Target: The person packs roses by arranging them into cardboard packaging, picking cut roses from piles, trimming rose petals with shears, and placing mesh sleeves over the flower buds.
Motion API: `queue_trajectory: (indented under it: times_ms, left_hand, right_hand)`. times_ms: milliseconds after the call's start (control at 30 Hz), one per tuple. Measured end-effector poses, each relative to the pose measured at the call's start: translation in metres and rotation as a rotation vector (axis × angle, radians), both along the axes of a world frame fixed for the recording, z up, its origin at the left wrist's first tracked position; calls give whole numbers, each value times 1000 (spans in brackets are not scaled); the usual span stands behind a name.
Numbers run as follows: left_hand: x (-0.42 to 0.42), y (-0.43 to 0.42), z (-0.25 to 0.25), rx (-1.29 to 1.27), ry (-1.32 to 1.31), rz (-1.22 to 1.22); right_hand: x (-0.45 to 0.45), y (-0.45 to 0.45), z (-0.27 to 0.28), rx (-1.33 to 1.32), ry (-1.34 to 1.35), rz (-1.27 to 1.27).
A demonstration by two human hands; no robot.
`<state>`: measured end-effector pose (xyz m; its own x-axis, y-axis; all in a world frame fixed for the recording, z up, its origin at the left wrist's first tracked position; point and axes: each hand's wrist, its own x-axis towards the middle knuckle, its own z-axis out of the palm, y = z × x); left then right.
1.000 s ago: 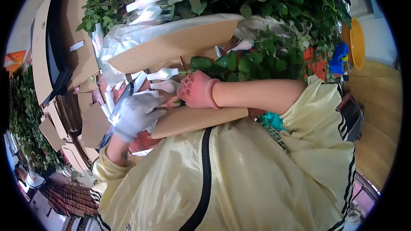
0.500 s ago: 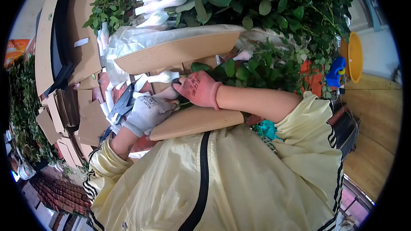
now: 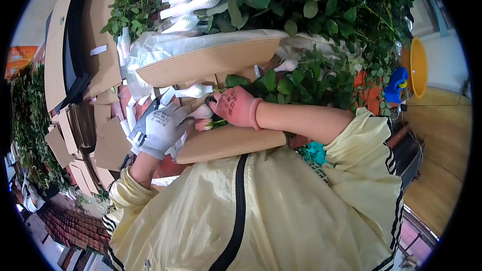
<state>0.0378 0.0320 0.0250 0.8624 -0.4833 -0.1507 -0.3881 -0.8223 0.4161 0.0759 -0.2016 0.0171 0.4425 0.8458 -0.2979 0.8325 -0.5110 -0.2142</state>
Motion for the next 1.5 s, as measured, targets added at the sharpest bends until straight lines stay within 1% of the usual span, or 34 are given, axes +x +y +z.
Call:
queue_trajectory:
  times_ms: [33, 67, 100, 167, 233, 267, 333, 400, 433, 467, 500, 533, 567, 600, 633, 667, 733, 800, 833, 867, 900, 933, 967, 1000, 1033, 1067, 1100, 1133, 1167, 1233, 1267, 1367, 1433, 1500]
  left_hand:
    - [0, 1, -6, 66, 48, -48]
    - [1, 2, -8, 67, 44, -45]
    - [2, 3, -8, 80, 19, -100]
    - [4, 7, -11, 93, -7, -167]
    - [6, 13, -15, 0, -105, -199]
    - [7, 16, -13, 0, -104, -220]
    - [6, 20, -3, -56, -78, -157]
    - [4, 24, 0, -51, -67, -154]
    - [3, 27, 0, -16, -111, -120]
    - [4, 33, -1, 20, -157, -83]
    - [7, 44, -2, 172, -58, -94]
    - [10, 55, -4, 268, -70, -27]
    - [5, 62, 1, 248, -79, 95]
    - [7, 60, 25, 226, -90, 219]
    - [10, 50, 45, 262, 52, 304]
    - [9, 40, 51, 265, 53, 313]
    - [10, 17, 54, -37, 13, 14]
    - [10, -12, 46, -228, 22, -147]
    - [8, -18, 37, -232, 9, -134]
    - [5, -23, 26, -173, 91, -196]
    - [6, -26, 23, -116, 174, -256]
    - [7, -25, 24, -121, 161, -239]
    - [6, -24, 28, -20, 219, -233]
    - [4, -22, 30, 81, 282, -220]
    - [1, -19, 26, 79, 282, -197]
    - [-1, -15, 17, -22, 220, -222]
    - [-3, -14, 11, -123, 155, -252]
    - [-4, -13, 10, -123, 151, -246]
    - [-5, -13, 10, -125, 164, -231]
    - [-6, -14, 7, -132, 165, -204]
    - [-9, -13, 4, -141, 150, -191]
    - [-14, -11, -2, -171, 120, -177]
    - [-12, -10, -6, -192, 92, -180]
    - [-12, -10, -5, -270, 46, -200]
  right_hand:
    - [0, 2, 1, 0, -1, 4]
    - [1, 4, 3, -73, 39, 3]
    - [2, 4, 4, -148, 79, -1]
    - [1, 0, -4, -106, 68, 0]
    - [-1, -3, -6, -64, 59, -22]
    - [-1, -3, -7, -58, 51, -13]
    - [-1, -5, -9, -47, 45, -29]
    - [-3, -7, -7, 34, -51, 28]
    - [-2, -4, 1, -22, 7, -7]
    - [-2, -3, 0, -17, 4, -18]
    - [-2, -3, -1, -22, 2, -1]
    - [-2, -3, -1, -26, 0, 19]
    - [-2, -1, -1, -22, -1, 15]
    - [-3, 0, 1, -57, -12, 25]
    - [-2, 2, 2, -93, -23, 39]
    - [-3, 3, 1, -90, -23, 48]
    - [-4, 5, 1, -93, -84, 91]
    - [-5, 7, 0, -132, -74, 119]
    - [-4, 6, 1, -176, -63, 128]
    - [-2, 5, 2, -181, -76, 144]
    - [0, 3, 5, -150, 21, 92]
    - [4, 1, 7, -119, 119, 41]
    - [6, -3, 10, 23, 191, -75]
    - [8, -2, 16, 20, 190, -50]
    - [8, 0, 21, 146, 65, -178]
    - [8, 2, 24, 275, -58, -313]
    - [9, 5, 24, 177, -61, -361]
    - [12, 5, 14, 178, -63, -354]
    - [14, 4, -4, 162, -82, -291]
    - [19, 4, -13, 145, -143, -153]
    - [18, 2, -15, 144, -147, -137]
    - [14, -2, -8, 120, -17, -160]
    - [15, -2, -11, 74, -2, -162]
    - [12, 0, -9, 33, 20, -173]
